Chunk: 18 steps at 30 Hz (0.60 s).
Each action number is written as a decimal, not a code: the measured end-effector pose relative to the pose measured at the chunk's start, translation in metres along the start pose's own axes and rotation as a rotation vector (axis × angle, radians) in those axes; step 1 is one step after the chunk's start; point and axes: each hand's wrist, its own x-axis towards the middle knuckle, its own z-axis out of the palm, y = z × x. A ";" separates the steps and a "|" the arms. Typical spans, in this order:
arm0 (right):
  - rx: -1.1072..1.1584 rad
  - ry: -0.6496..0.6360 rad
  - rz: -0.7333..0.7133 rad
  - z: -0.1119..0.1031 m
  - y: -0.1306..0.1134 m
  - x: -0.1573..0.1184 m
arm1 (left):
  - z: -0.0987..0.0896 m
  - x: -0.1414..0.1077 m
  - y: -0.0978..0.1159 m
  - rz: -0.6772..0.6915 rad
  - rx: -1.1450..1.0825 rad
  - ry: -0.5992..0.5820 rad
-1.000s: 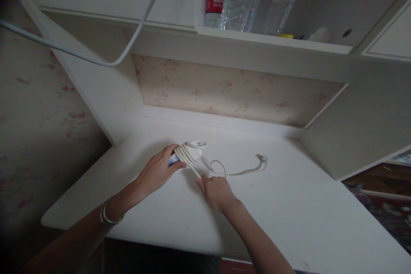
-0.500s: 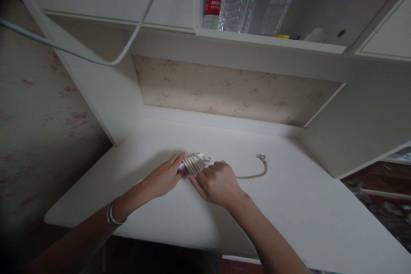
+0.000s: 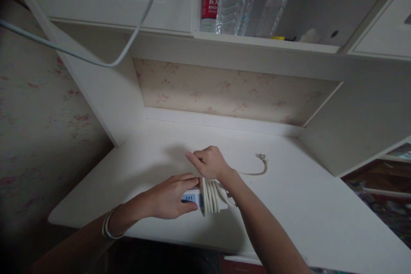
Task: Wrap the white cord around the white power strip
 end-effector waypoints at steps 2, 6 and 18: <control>0.007 -0.011 -0.002 0.001 -0.002 0.002 | -0.001 0.001 -0.002 -0.019 -0.047 -0.005; -0.044 -0.052 -0.054 0.002 -0.007 0.006 | 0.004 0.006 -0.004 -0.110 -0.077 -0.011; 0.350 -0.070 0.332 0.022 0.029 0.002 | -0.008 -0.007 0.011 -0.164 -0.223 0.009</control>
